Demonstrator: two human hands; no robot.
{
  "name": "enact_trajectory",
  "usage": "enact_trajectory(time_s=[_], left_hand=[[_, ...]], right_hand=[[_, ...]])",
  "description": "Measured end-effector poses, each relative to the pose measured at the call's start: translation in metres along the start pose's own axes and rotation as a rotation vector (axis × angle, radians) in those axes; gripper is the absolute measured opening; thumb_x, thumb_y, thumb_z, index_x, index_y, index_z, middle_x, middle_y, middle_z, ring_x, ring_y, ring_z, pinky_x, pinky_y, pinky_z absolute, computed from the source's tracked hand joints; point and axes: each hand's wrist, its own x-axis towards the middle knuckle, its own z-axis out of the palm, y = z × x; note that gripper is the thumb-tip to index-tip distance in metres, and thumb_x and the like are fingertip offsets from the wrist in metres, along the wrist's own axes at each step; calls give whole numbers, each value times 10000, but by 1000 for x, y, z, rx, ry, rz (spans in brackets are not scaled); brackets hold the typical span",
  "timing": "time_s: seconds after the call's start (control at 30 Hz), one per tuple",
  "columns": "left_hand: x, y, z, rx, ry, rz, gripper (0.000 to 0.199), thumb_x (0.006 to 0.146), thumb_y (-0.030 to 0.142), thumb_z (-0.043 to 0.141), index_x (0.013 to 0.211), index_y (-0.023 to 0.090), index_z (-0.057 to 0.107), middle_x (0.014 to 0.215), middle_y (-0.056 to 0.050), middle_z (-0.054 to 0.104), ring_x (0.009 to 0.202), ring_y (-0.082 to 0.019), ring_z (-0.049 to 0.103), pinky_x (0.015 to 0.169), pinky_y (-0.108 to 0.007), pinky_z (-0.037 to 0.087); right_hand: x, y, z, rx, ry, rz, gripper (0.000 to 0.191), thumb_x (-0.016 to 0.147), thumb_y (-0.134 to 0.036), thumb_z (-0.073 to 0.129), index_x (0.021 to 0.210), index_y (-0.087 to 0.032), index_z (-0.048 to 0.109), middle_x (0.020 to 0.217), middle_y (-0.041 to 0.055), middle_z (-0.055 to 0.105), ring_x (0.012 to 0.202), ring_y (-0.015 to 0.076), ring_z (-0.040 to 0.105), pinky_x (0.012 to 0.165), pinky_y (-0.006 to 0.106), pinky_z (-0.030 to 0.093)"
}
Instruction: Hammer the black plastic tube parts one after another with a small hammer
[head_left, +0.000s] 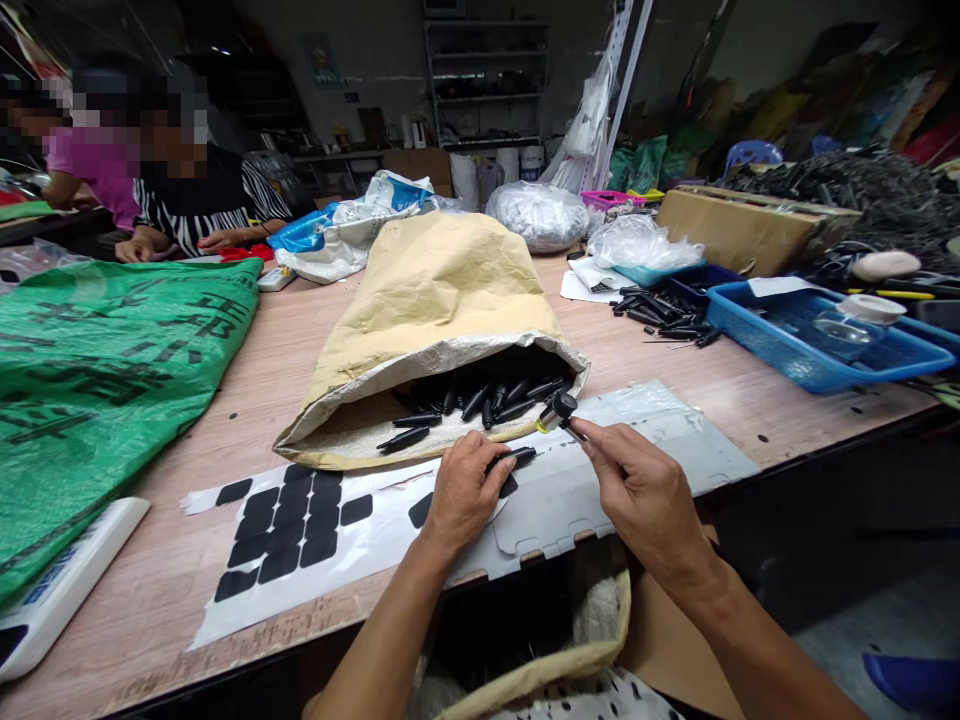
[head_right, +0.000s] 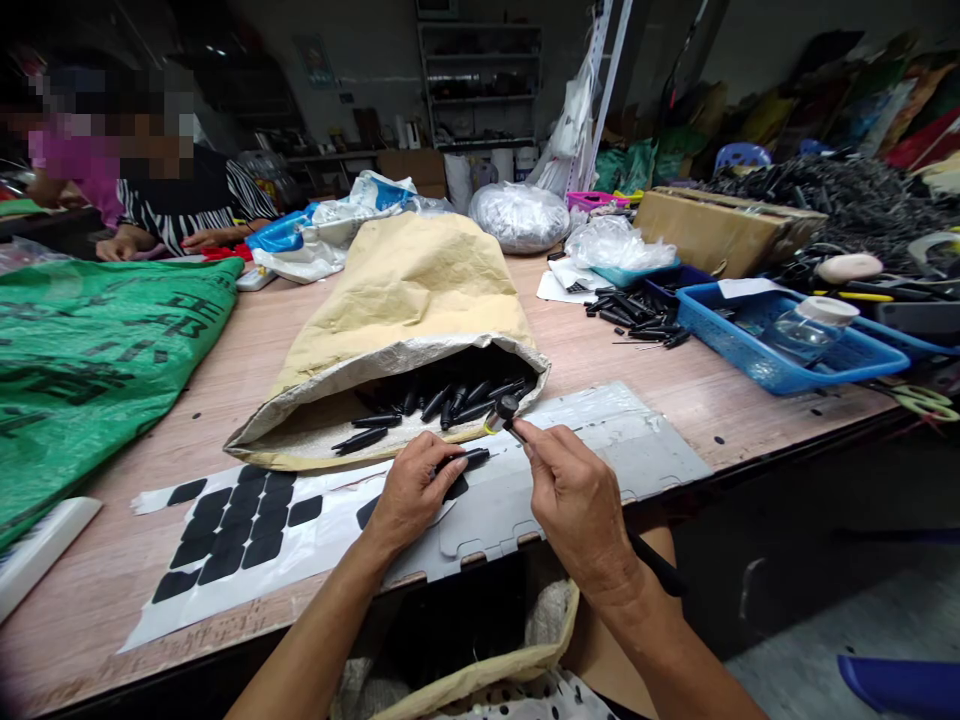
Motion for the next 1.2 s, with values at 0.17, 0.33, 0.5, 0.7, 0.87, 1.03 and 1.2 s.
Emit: enact_trajectory(time_s=[0.17,0.33,0.5,0.7,0.87,1.03,1.2], left_hand=[[-1,1,-2,-20,-13,-12,125,908,248,687,1028,232,717,934,-33,645,948,-221,596,835,-353,429],[1,3,-3,-15,-43,-26,140,856,226,747,990,243,708,912,-17,651,938,-226,588,820,-354,415],[0,3,-3,-24,-44,-37,182,827,193,767,991,250,715,904,-14,646,939,-226,581,818,-350,414],[1,4,-3,-23,-48,-49,157,835,199,749,982,238,709,905,-14,644,932,-219,575,834,-354,412],[1,5,-3,4,-43,-69,174,828,180,732,993,230,709,899,-16,636,930,-219,572,846,-358,413],[1,4,-2,18,-49,-68,148,868,236,718,1015,221,723,872,-20,627,917,-220,578,839,-359,412],[3,-1,-1,7,-70,-54,150,962,294,619,1039,229,729,910,-31,649,955,-224,588,850,-363,404]], right_hand=[[3,-5,0,4,-32,-2,325,995,-209,490,1248,-257,688,1023,63,728,952,207,694,896,353,557],[3,-15,-1,36,15,-65,352,986,-184,500,1280,-279,669,1026,65,718,965,208,681,884,360,555],[-16,-10,12,-7,-101,-68,393,978,-133,465,1290,-262,666,927,55,697,886,188,669,801,317,549],[-6,6,3,-51,-41,4,330,988,-202,501,1252,-243,693,1000,54,717,926,197,672,851,326,528],[11,39,-5,-219,-12,19,314,969,-194,527,1213,-253,716,965,32,720,911,200,665,820,332,507],[9,79,6,-359,-51,-69,251,933,-189,577,1112,-233,747,928,37,711,912,219,630,814,356,486],[5,90,12,-379,-49,-65,221,923,-207,596,1076,-239,753,915,38,705,878,215,595,816,358,473]])
